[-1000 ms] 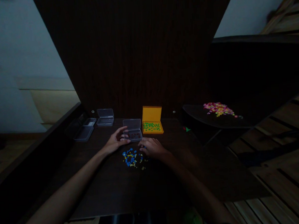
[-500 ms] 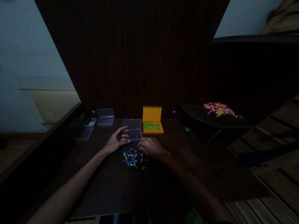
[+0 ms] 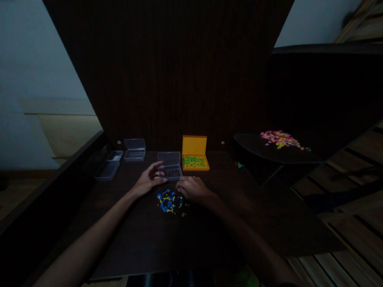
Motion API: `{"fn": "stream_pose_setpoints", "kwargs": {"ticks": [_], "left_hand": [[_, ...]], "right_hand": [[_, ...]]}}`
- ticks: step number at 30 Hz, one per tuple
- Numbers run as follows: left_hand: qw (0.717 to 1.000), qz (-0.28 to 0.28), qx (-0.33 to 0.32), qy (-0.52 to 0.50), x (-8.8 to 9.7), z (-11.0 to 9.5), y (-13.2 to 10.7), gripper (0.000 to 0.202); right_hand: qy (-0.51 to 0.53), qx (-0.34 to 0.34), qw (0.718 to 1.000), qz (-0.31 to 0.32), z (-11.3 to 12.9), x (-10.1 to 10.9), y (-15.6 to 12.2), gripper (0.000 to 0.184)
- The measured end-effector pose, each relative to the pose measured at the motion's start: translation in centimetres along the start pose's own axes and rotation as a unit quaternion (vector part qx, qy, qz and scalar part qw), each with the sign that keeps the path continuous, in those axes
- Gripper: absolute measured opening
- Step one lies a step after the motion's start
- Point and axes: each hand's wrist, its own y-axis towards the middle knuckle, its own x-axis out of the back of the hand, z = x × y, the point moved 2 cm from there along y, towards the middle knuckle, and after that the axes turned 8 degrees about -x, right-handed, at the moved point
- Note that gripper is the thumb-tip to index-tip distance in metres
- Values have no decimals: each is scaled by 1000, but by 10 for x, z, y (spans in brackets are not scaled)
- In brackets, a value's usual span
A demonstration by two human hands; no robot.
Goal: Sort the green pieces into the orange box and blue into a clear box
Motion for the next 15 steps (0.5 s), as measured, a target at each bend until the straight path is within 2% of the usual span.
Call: {"fn": "stream_pose_setpoints", "kwargs": {"ticks": [11,15], "left_hand": [[1000,-2,3,-4,0,1,1,74],[1000,-1,0,-3,0,0,1,74]], "right_hand": [[1,-17,1000,-17,0,1,0,24],[-20,-29,999,-1,2,0,2,27]]}}
